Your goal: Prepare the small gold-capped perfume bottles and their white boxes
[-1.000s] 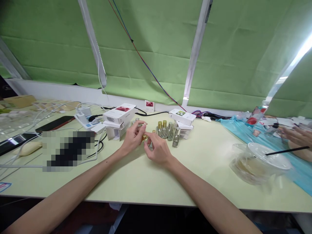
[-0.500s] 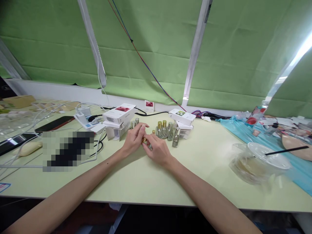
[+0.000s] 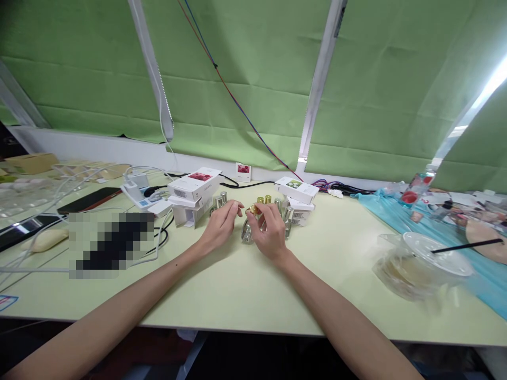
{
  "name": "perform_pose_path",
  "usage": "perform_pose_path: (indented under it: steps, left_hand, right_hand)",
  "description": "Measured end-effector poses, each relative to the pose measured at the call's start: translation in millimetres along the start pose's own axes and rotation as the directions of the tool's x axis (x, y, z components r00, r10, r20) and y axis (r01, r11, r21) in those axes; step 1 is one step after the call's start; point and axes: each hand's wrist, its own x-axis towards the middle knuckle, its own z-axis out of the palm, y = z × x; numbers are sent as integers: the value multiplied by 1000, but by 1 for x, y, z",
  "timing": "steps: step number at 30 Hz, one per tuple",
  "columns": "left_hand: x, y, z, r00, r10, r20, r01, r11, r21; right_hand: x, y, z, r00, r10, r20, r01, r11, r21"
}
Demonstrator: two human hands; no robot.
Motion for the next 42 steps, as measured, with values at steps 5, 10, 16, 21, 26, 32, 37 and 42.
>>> perform_pose_path:
  steps: [5, 10, 16, 21, 26, 32, 37, 42]
  left_hand:
    - [0, 2, -1, 994, -45, 100, 46, 999, -3]
    - [-2, 0, -1, 969, -70, 235, 73, 997, -3]
    - [-5, -7, 5, 950, -28, 310, 1, 996, 88]
    - [-7, -11, 9, 938, -4, 348, -50, 988, 145]
    - [-7, -15, 11, 936, 16, 351, -77, 984, 163]
    - [-8, -16, 12, 937, 25, 347, -85, 984, 159]
    - [-8, -14, 12, 935, 29, 354, -91, 983, 160]
    - [-9, -12, 11, 937, 33, 348, -88, 986, 143]
  right_hand:
    - [1, 7, 0, 998, 47, -43, -48, 998, -26]
    - [2, 10, 1, 998, 45, -51, -46, 998, -37]
    - [-2, 14, 2, 999, 38, -16, -39, 996, -84]
    - [-4, 19, 3, 999, 39, 21, -37, 995, -92]
    - [-4, 19, 3, 997, 59, 50, -54, 995, -88]
    - [-4, 20, 3, 996, 49, 80, -42, 996, -84]
    - [-4, 20, 3, 991, 54, 124, -43, 995, -90]
    - [-5, 19, 3, 983, 78, 167, -65, 995, -81]
